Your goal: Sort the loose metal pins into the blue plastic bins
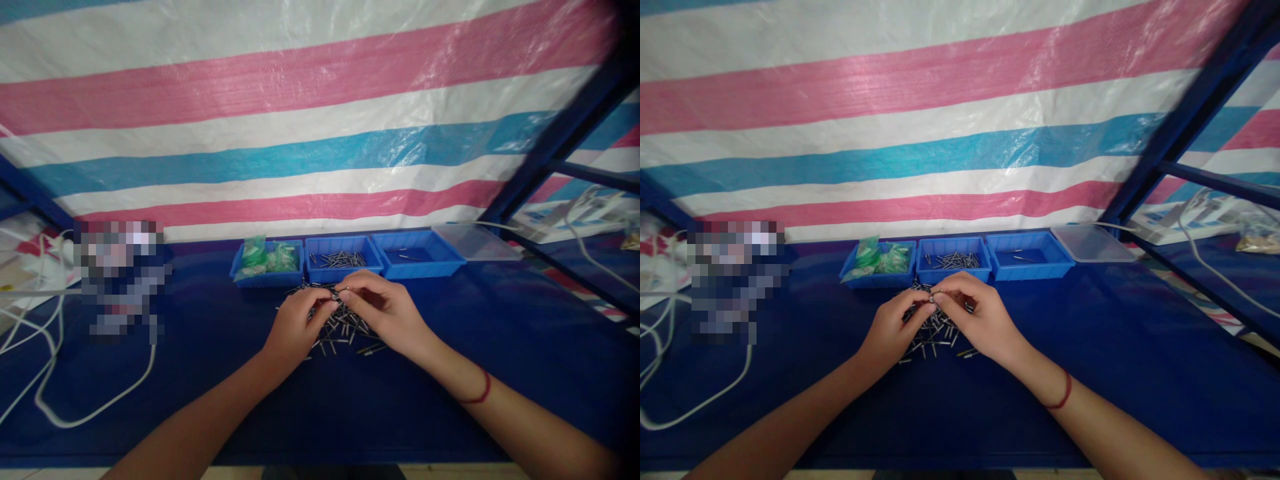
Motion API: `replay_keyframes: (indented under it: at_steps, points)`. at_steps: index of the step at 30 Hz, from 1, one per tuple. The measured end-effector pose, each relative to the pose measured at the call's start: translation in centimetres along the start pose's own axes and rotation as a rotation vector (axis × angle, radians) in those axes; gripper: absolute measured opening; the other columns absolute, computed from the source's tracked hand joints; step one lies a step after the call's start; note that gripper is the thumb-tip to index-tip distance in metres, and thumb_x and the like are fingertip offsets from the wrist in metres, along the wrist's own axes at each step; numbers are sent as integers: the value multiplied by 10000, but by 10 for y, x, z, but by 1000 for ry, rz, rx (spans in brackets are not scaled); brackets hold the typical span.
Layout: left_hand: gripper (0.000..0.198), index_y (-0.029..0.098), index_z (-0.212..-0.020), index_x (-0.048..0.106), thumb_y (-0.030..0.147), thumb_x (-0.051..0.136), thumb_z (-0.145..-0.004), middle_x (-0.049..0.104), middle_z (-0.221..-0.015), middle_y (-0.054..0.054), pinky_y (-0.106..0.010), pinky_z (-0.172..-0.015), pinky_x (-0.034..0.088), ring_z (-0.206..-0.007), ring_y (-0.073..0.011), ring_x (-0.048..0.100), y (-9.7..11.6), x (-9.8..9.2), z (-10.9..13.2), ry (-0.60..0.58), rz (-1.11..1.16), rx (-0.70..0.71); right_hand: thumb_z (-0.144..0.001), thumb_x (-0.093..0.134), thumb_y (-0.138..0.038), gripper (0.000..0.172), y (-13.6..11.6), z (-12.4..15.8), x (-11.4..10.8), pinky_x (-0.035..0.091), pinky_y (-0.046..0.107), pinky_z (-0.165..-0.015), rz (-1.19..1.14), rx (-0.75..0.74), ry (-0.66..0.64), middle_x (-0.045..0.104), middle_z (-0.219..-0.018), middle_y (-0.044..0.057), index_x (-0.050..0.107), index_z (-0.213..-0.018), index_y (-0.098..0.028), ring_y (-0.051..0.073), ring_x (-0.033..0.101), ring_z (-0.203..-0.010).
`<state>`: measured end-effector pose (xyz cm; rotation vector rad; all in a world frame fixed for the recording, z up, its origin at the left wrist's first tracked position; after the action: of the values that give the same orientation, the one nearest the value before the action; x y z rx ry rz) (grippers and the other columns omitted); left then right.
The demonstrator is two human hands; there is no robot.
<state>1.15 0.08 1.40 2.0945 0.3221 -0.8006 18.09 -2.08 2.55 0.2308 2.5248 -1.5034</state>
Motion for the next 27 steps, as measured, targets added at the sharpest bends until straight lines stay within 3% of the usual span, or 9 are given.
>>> replay_keyframes:
  at_steps: [6, 10, 15, 17, 22, 25, 27]
  points:
    - [108, 188, -896, 609, 268, 537, -889, 659, -849, -16, -255, -742, 471, -761, -137, 607, 2, -6, 0, 84, 28, 8, -848, 590, -330, 133, 7, -1, -3, 487, 313, -640, 15, 33, 15, 640, -868, 51, 648, -886, -215, 172, 587, -761]
    - [98, 187, -894, 598, 262, 535, -892, 647, -845, -13, -249, -745, 469, -760, -131, 597, 3, -8, -1, 130, 33, 28, -863, 567, -329, 137, 11, -1, 0, 483, 307, -645, 62, 48, -52, 628, -855, 43, 635, -883, -211, 164, 582, -737]
    - [128, 189, -972, 591, 268, 543, -885, 655, -879, -15, -262, -770, 468, -795, -138, 609, 2, -9, -1, 106, 39, 22, -886, 534, -321, 154, 10, -6, -7, 478, 309, -664, 196, -33, -83, 624, -845, 46, 633, -874, -204, 167, 579, -751]
    - [179, 191, -1040, 577, 275, 542, -886, 657, -897, -21, -273, -784, 467, -813, -145, 611, 0, -9, -1, 93, 29, 14, -883, 534, -330, 163, 11, -12, -21, 474, 309, -661, 266, -61, 12, 637, -843, 47, 633, -861, -202, 170, 582, -747]
    - [190, 186, -1062, 578, 278, 487, -922, 649, -917, -35, -272, -797, 455, -841, -148, 607, 0, -9, -1, 37, 2, 32, -855, 532, -341, 198, 31, -28, -78, 456, 305, -619, 557, 13, 424, 656, -790, 51, 647, -861, -179, 167, 569, -645]
    - [171, 180, -986, 603, 262, 464, -932, 643, -928, -42, -279, -807, 438, -876, -157, 599, 2, -12, -4, -26, -57, 69, -816, 543, -310, 198, 48, -34, -103, 461, 355, -678, 830, 38, 397, 667, -791, 81, 670, -859, -165, 208, 581, -679]
    - [169, 188, -952, 620, 268, 474, -924, 644, -931, -41, -305, -812, 420, -890, -175, 588, 1, -15, -5, -101, -169, 93, -797, 550, -293, 204, 51, -36, -108, 456, 393, -742, 958, 3, 345, 671, -818, 108, 678, -866, -149, 246, 594, -753]
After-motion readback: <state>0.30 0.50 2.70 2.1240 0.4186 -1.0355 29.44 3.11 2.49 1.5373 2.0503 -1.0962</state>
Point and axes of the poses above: each hand's wrist, its own z-axis away from the middle knuckle, its own x-axis out of the palm, y = z × x, the point moved 1 cm from there along -z, towards the middle knuckle
